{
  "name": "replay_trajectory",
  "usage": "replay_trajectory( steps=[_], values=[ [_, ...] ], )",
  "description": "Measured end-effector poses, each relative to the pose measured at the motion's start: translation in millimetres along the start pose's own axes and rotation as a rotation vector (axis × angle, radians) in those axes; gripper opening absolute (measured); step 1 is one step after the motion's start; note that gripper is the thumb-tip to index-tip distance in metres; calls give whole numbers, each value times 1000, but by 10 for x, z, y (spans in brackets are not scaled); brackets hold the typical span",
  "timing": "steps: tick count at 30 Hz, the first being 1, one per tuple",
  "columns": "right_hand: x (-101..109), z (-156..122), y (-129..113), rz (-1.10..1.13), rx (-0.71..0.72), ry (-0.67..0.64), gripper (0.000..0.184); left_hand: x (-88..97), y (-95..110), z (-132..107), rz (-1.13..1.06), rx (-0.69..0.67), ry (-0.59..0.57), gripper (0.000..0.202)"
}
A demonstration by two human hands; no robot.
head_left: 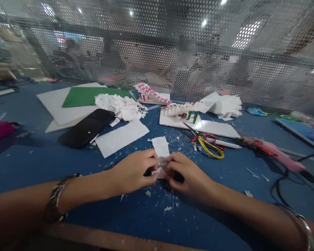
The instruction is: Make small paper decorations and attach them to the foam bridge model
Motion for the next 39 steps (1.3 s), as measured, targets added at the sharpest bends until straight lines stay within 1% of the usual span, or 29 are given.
replay_trajectory(
  steps=[4,11,16,20,24,27,30,31,33,35,37,39],
  values=[
    [1,12,-24,-51,4,-12,15,7,-9,9,-43,6,-29,17],
    [-14,-5,-5,-72,13,1,11,2,-16,14,-38,14,-20,16],
    [-15,-9,-6,-41,7,9,11,-15,-14,21,1,-8,-27,16],
    [-20,-5,-1,-38,-8,12,10,-18,-12,16,43,3,-28,13],
    [-24,-2,11,-35,-13,31,12,4,11,19,93,8,0,13],
    [-24,6,13,-19,-17,35,12,29,7,22,120,23,47,11],
    [-16,13,8,-3,-27,31,12,51,-17,12,113,55,92,2],
    [-11,13,5,4,-26,31,13,55,-23,6,104,58,99,7],
    [-2,10,-1,14,-8,17,16,56,-19,-7,87,31,92,18],
    [8,3,-7,16,29,-12,16,47,4,-21,85,-42,48,23],
    [22,-6,-11,23,70,-46,15,40,34,-32,89,-115,4,23],
    [43,-15,-9,37,89,-66,13,40,55,-34,94,-147,-15,17]
  ],
)
Point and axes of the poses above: each hand's wrist, its own z-axis towards the middle knuckle, its own x-axis out of the back of the hand, y = z × x, the point moved 3 cm from there along z, towards the middle knuckle, and after that the axes turned 10 degrees about x, right-handed, at the moved point
